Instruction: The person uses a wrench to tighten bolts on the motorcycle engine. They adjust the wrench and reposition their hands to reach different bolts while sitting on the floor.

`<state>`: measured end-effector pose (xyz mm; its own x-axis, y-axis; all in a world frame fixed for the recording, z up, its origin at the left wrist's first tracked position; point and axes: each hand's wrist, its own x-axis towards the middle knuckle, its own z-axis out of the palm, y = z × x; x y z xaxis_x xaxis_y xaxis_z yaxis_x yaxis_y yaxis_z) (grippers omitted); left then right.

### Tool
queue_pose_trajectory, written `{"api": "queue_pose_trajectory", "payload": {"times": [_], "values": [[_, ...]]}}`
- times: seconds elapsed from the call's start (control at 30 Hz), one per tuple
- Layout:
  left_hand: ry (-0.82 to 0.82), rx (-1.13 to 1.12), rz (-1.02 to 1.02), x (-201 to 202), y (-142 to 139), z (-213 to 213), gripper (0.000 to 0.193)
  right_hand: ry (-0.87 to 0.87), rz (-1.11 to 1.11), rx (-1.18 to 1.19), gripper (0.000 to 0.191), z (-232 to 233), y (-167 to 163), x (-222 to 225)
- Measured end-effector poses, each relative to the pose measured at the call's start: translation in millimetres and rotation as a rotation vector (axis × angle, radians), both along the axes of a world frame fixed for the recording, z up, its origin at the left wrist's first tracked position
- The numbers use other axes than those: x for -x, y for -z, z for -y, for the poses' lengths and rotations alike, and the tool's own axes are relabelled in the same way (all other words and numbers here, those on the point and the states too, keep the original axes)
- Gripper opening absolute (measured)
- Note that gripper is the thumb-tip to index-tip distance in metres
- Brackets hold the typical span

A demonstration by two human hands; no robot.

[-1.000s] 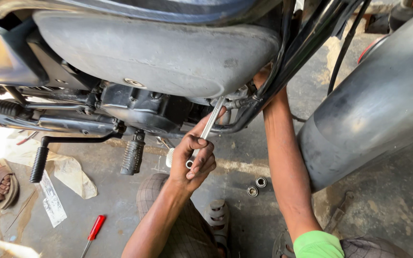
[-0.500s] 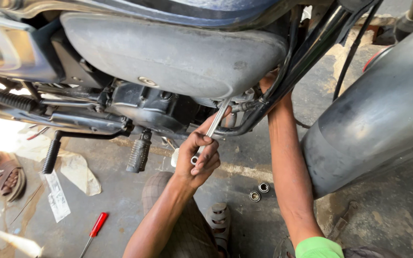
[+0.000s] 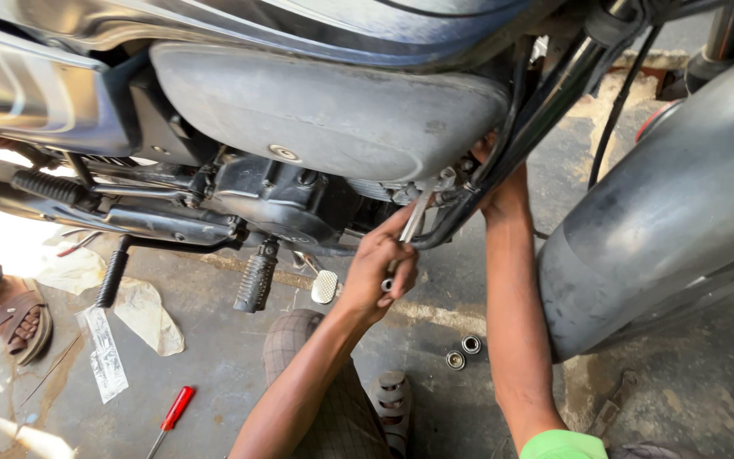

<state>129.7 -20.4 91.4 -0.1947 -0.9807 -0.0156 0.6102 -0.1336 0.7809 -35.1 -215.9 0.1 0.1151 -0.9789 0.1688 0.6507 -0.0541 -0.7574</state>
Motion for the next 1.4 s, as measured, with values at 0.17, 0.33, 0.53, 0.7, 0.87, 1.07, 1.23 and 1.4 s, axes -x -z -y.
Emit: {"api": "queue_pose_trajectory", "payload": {"times": [0.17, 0.33, 0.53, 0.7, 0.87, 1.07, 1.23, 1.4], "values": [[-0.047, 0.025, 0.339, 7.6, -7.3, 16.8, 0.071, 0.038, -0.005, 0.002, 0.048, -6.9, -16.5, -7.9], [-0.100, 0.036, 0.451, 14.2, -9.0, 15.3, 0.070, 0.122, 0.030, -0.009, 0.046, -16.6, -29.0, -15.3], [-0.175, 0.054, 0.495, 15.3, -10.9, 15.5, 0.068, 0.120, 0.005, 0.046, 0.051, -19.8, -28.1, -18.1], [-0.108, -0.013, 0.447, 11.5, -12.7, 9.2, 0.068, 0.164, 0.027, -0.019, 0.048, -18.9, -18.2, -16.4], [-0.112, -0.016, 0.379, 14.4, -12.4, 6.1, 0.067, 0.228, -0.050, 0.069, 0.041, -22.6, -13.1, -19.2], [-0.180, -0.001, 0.379, 39.4, -15.9, 2.4, 0.068, 0.297, -0.153, -0.064, 0.036, -22.3, 0.6, -19.8], [-0.244, 0.053, 0.484, 49.4, -16.5, 5.0, 0.066, 0.124, 0.168, 0.120, 0.022, -18.2, 10.2, -18.4], [-0.169, -0.087, 0.458, 34.6, -20.6, 12.1, 0.065, 0.229, 0.049, -0.020, 0.016, -26.4, 1.9, -19.9]]}}
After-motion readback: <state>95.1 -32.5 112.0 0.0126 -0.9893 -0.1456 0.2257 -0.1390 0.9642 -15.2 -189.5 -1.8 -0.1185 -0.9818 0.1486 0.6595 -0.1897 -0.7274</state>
